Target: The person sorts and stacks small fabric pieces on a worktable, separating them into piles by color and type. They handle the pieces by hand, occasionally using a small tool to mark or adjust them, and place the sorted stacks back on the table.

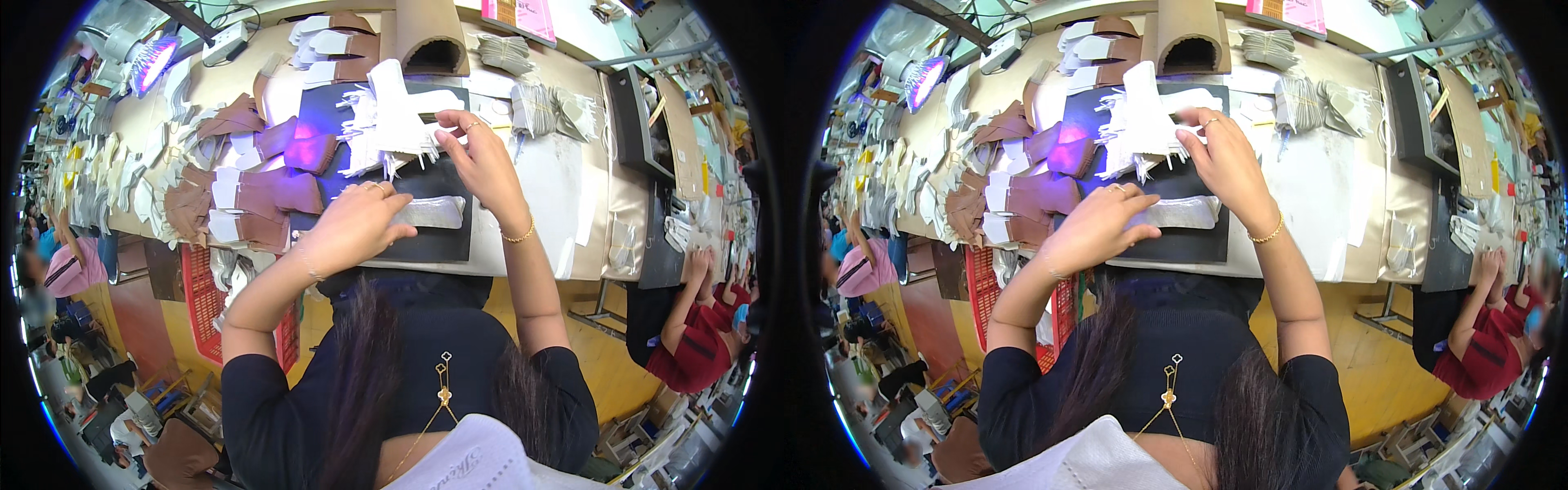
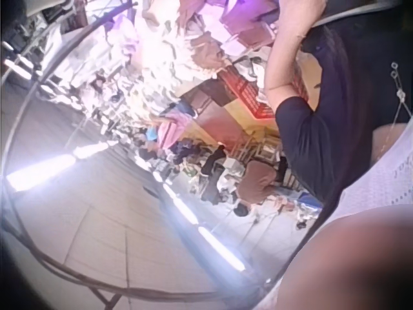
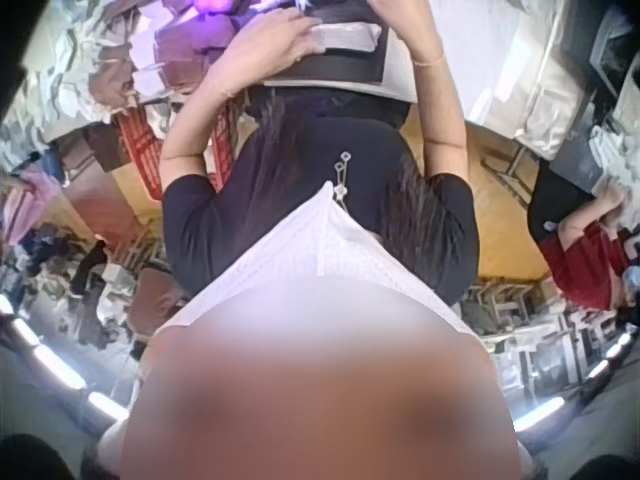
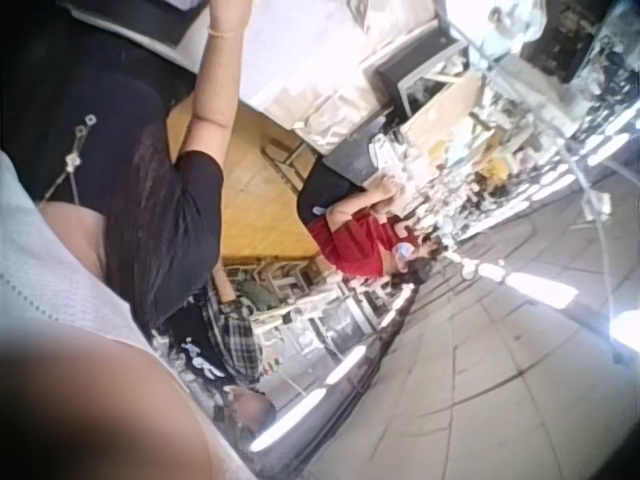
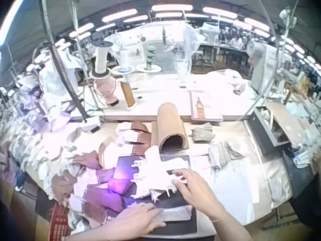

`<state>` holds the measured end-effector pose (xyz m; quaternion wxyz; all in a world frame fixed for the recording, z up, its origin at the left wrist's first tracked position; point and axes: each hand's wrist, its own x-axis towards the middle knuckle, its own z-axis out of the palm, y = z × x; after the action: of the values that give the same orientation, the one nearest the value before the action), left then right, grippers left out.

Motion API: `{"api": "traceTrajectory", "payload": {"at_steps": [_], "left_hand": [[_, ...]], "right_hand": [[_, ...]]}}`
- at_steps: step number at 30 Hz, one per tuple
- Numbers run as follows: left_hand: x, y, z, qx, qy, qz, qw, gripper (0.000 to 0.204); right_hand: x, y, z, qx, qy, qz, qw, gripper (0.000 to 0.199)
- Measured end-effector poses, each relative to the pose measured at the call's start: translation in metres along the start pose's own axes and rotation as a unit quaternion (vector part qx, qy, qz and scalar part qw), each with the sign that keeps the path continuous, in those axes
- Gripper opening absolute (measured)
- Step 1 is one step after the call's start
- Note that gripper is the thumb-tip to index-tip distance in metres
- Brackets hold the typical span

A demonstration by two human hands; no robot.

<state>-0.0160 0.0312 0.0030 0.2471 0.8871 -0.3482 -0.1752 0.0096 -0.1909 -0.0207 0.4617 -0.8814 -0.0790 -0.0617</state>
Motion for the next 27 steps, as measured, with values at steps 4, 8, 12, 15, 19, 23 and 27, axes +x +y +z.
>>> {"api": "traceTrajectory", "payload": {"at_steps": [4, 8, 12, 15, 19, 23, 27], "left_hand": [[0.018, -0.022, -0.025, -0.187, 0.138, -0.093, 0.968, 0.029], [0.033, -0.035, -0.016, -0.168, 0.227, -0.111, 0.953, 0.028], [0.013, -0.016, 0.012, -0.101, 0.182, -0.044, 0.977, 0.026], [-0.003, 0.001, 0.035, -0.034, 0.158, 0.042, 0.986, 0.029], [0.002, -0.005, 0.056, 0.049, 0.107, 0.079, 0.99, 0.057], [0.006, -0.013, 0.069, 0.095, 0.081, 0.063, 0.99, 0.059], [0.005, -0.014, 0.076, 0.103, 0.091, 0.062, 0.988, 0.058]], "right_hand": [[0.03, 0.002, 0.021, -0.036, -0.025, 0.031, 0.999, 0.035], [0.041, 0.004, 0.04, -0.135, -0.051, 0.077, 0.987, 0.049], [0.044, 0.004, 0.051, -0.172, -0.022, 0.062, 0.983, 0.051], [0.044, 0.003, 0.058, -0.193, 0.007, 0.07, 0.979, 0.053], [0.044, -0.002, 0.068, -0.16, 0.066, 0.079, 0.982, 0.06], [0.043, -0.013, 0.068, -0.009, 0.056, 0.092, 0.994, 0.063], [0.035, -0.017, 0.043, 0.211, -0.037, 0.102, 0.971, 0.081]]}}
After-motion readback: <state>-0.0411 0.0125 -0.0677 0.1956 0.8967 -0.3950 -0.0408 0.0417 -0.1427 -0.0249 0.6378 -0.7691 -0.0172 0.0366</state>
